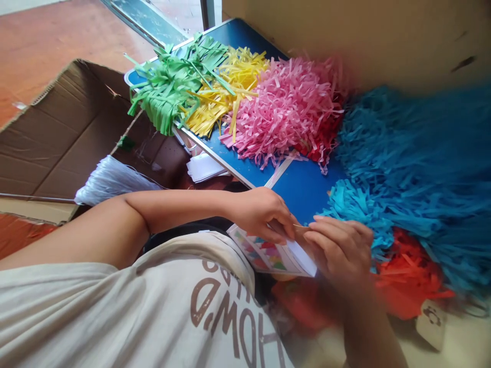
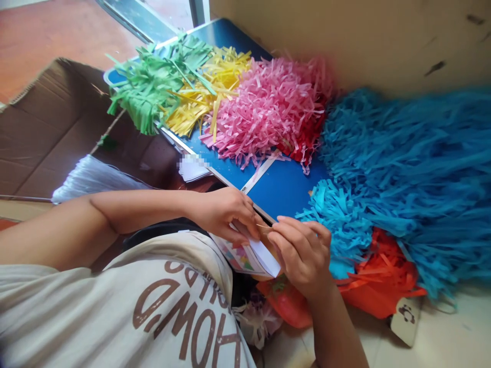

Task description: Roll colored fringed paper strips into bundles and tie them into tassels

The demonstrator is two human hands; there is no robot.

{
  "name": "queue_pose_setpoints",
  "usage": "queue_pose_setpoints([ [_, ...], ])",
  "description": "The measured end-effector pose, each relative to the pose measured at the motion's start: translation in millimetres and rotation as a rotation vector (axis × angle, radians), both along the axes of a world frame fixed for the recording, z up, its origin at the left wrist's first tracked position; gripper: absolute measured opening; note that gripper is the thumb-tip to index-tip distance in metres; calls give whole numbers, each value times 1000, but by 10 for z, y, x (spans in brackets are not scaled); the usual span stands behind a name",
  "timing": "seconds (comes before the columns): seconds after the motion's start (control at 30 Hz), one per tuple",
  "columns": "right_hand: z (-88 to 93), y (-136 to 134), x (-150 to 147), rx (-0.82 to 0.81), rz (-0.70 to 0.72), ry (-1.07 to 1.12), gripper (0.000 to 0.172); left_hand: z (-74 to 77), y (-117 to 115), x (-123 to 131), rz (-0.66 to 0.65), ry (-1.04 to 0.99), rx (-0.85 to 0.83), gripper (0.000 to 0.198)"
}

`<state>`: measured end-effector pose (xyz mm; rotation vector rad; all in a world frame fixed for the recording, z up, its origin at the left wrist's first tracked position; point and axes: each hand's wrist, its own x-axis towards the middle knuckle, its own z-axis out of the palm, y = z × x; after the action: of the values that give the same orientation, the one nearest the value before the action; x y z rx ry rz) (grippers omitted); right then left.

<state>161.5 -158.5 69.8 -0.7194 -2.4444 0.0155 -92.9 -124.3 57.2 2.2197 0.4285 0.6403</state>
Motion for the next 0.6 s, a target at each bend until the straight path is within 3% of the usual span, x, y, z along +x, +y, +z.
queue_pose_setpoints([
  [0.07, -81, -44, 99, -159, -56, 182, 16, -14, -5, -18, 8, -1, -12, 16],
  [0.13, -145, -52, 207, -369, -125, 561, 4, -17, -11, -32, 3, -11, -16, 16],
  [0.2, -184, -51, 258, -512, -198, 947, 9, -4, -12, -40, 4, -16, -6, 16],
  [0.27, -217, -89, 218, -614, -270, 1117, 32, 24, -9, -44, 6, -10, 7, 16],
  [0.37, -305, -273, 102, -749, -467, 1072, 85, 68, -24, -53, -27, 1, 38, 17],
  [0.4, -356, -371, 99, -727, -571, 1070, 93, 76, -37, -64, -29, -1, 60, 17],
  [0.47, -508, -637, 197, -512, -848, 1125, 100, 78, -72, -104, -2, -9, 118, 18],
  [0.53, -733, -1012, 406, -235, -1178, 1179, 100, 63, -94, -162, 49, -9, 172, 21],
  [0.6, -1007, -1452, 639, -114, -1534, 1195, 96, 43, -92, -200, 48, -10, 232, 27],
])
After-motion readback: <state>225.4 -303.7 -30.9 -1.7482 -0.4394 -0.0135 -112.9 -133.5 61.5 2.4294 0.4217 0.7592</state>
